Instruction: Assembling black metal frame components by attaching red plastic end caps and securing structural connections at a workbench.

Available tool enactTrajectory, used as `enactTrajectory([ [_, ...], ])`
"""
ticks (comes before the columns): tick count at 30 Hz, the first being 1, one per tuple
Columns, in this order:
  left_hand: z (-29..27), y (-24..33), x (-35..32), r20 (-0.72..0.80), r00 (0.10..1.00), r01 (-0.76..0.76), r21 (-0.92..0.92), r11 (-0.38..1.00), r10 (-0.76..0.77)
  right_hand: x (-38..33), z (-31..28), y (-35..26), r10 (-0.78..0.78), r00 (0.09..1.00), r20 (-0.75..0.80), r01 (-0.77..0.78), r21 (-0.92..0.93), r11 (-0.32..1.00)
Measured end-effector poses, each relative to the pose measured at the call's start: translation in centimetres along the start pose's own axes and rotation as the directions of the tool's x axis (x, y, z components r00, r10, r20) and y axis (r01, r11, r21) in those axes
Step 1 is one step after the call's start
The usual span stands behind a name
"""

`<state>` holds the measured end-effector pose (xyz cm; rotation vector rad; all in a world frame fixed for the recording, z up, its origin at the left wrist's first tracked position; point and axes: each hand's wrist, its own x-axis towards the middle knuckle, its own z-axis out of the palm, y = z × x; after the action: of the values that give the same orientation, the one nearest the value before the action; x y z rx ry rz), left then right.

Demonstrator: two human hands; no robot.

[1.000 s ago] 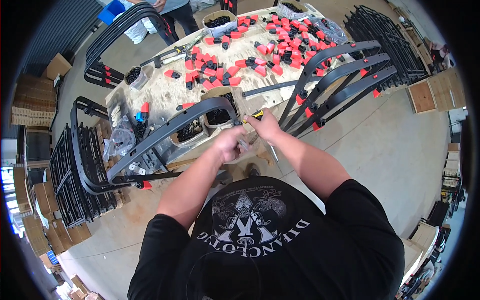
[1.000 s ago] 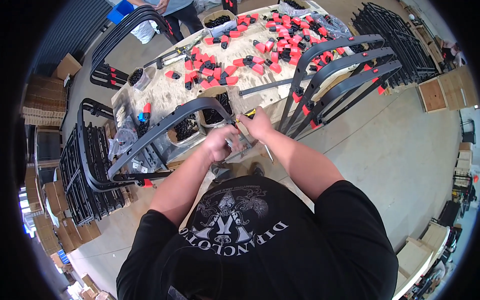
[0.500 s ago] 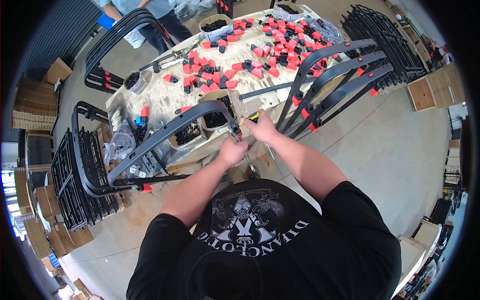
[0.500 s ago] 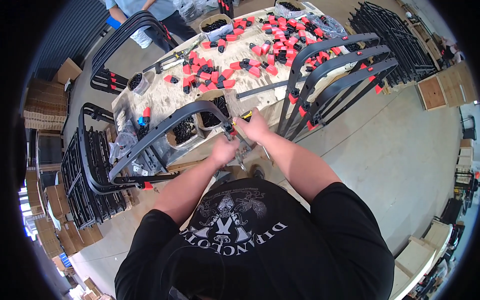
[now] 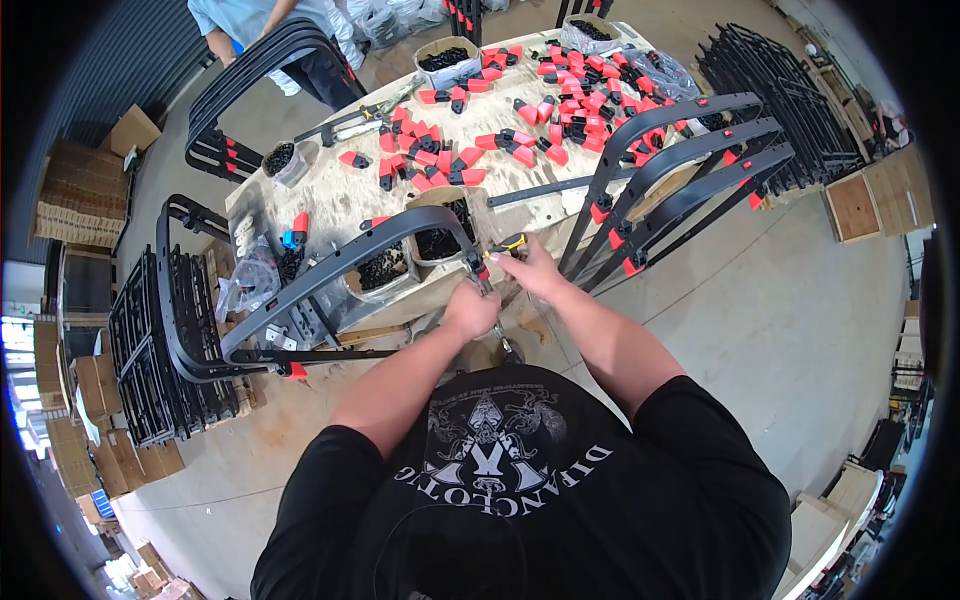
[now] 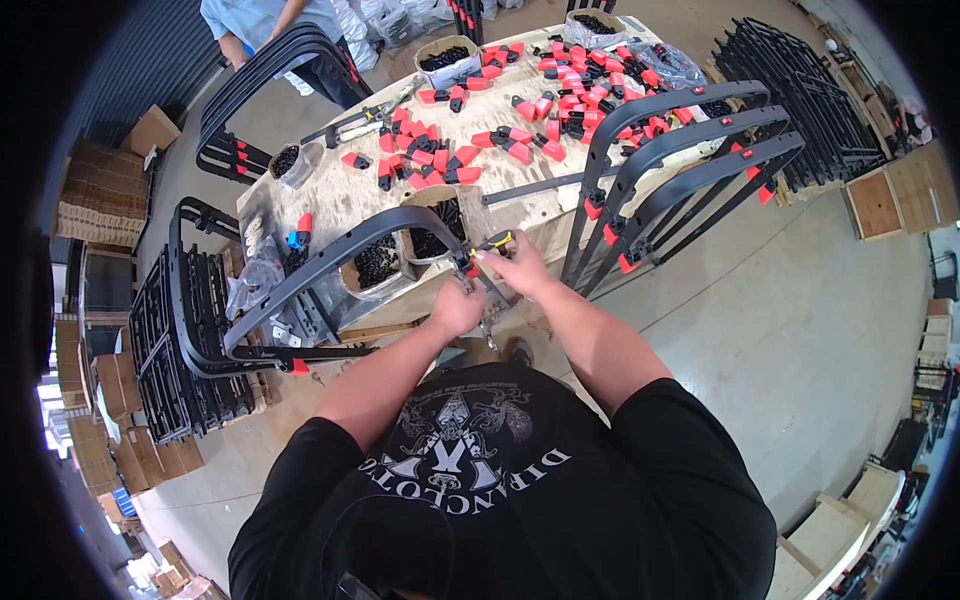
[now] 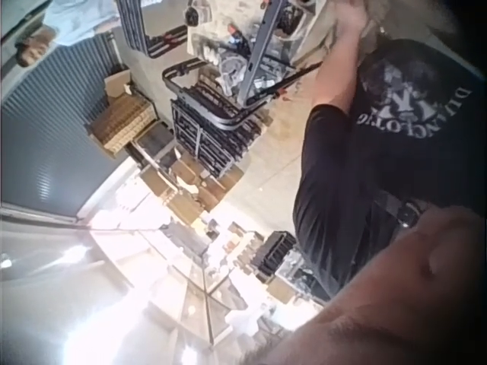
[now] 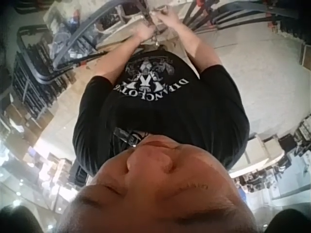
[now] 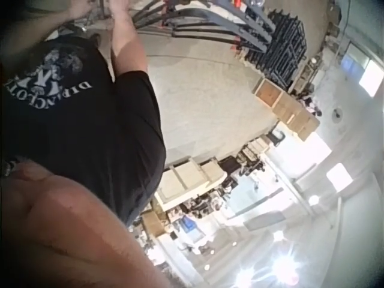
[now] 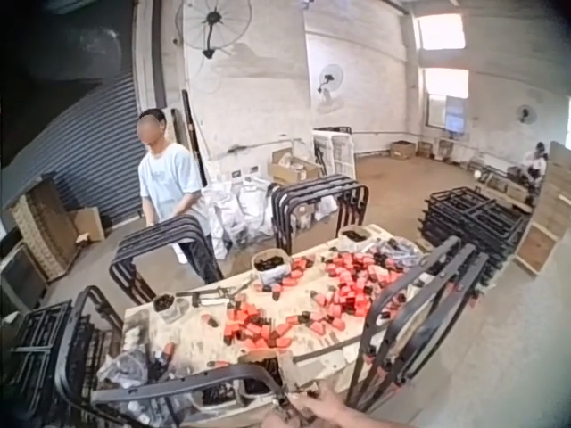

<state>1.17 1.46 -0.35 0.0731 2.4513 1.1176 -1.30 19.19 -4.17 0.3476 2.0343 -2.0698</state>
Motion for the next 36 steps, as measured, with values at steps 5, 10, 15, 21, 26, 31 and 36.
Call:
enactTrajectory([
  [5,1.0,1.2,-0.1,-0.083,0.994,0.083,0.152,0.985,-0.071,-1.5,-1.7,6.1,0.036,0.997,-0.073,-0.05,-0.201,0.978],
  [10,0.4,1.2,-0.1,-0.093,0.99,0.125,0.222,0.967,-0.107,-5.2,-0.1,0.8,0.141,0.978,-0.154,-0.203,-0.539,0.818],
  [15,0.0,1.8,-0.8,-0.079,0.988,0.145,0.222,0.964,-0.131,-9.8,-0.4,-8.1,0.319,0.943,-0.097,-0.331,-0.379,0.864],
  [21,0.7,-2.6,-0.4,0.016,0.999,0.042,-0.313,0.949,-0.039,-6.8,-0.2,-3.7,-0.065,0.972,-0.225,-0.048,-0.464,0.885],
  [26,-3.8,-5.4,-3.6,-0.015,0.954,0.213,-0.67,0.711,-0.3,-3.1,1.4,-4.3,-0.344,0.928,-0.14,0.208,-0.571,0.794],
  [31,-9.4,-9.6,-8.3,-0.08,0.862,0.211,-0.841,0.497,-0.501,-1.9,2.5,-5.3,-0.15,0.98,-0.133,0.038,-0.612,0.79],
  [36,-14.5,-17.2,-8.9,-0.118,0.839,0.18,-0.861,0.476,-0.532,-1.1,-1.0,-4.7,-0.019,0.924,-0.382,-0.206,-0.539,0.817],
])
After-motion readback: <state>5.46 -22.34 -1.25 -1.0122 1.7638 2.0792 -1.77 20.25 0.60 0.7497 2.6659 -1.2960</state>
